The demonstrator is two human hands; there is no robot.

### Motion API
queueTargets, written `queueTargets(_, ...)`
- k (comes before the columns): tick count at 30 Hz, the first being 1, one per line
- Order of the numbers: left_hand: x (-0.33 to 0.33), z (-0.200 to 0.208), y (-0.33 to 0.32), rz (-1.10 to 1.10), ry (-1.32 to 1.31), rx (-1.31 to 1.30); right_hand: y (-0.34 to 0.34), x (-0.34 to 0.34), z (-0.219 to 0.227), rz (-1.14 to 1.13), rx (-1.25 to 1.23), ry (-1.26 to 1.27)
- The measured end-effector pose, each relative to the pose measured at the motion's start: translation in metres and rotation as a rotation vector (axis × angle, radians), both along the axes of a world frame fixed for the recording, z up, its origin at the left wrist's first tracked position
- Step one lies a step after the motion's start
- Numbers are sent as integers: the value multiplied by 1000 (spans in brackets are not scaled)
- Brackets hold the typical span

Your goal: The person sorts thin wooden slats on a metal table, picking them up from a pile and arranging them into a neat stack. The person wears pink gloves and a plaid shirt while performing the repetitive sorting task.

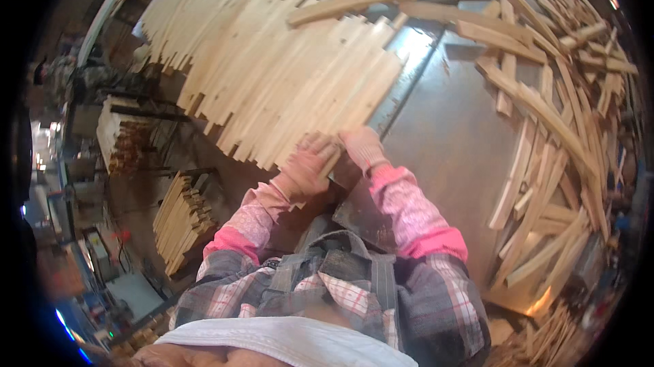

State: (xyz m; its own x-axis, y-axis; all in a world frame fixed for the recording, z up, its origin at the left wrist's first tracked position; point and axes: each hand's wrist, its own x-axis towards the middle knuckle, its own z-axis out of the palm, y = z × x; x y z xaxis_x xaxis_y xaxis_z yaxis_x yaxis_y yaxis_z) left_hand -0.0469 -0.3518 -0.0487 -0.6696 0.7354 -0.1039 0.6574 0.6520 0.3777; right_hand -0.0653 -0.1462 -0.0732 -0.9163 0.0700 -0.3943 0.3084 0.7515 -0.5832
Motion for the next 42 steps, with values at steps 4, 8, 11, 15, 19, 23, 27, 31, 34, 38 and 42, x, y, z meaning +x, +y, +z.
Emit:
queueTargets(4, -11, 11, -3, 53, -23, -39, -2, -26, 40, -292, -348, -498)
queueTargets(8, -25, 15, -1, 41, -25, 86, 36, -19, 26, -112, -252, -460)
queueTargets(11, -78, 0, -6, 163, -22, 301, 63, 3, 20, -365, -333, -421)
queueTargets(15, -233, 0, 22, 305, 318, 289, 70, 46, 8, -520, -473, -297)
queueTargets(19, -366, 9, 46, 448, 346, -177, 69, 52, 53, -347, -54, -143)
queueTargets(23, -394, 16, 86, 426, 266, -320, 170, 29, 72, -475, 354, -86)
queueTargets(27, -418, 27, 82, 501, 84, -464, 273, -41, 113, -396, 744, -60)
queueTargets(31, -405, 64, 91, 413, -222, -121, 325, -53, 75, -237, 865, -263)
queueTargets(34, -365, 70, 76, 617, -813, 382, 346, -67, 51, -299, 764, -153)
queueTargets(38, -252, 42, 57, 488, -1475, 1035, 334, -70, 56, -332, 426, -83)
queueTargets(42, -119, 25, 84, 489, -1776, 1140, 337, -15, 34, -602, -510, -6)
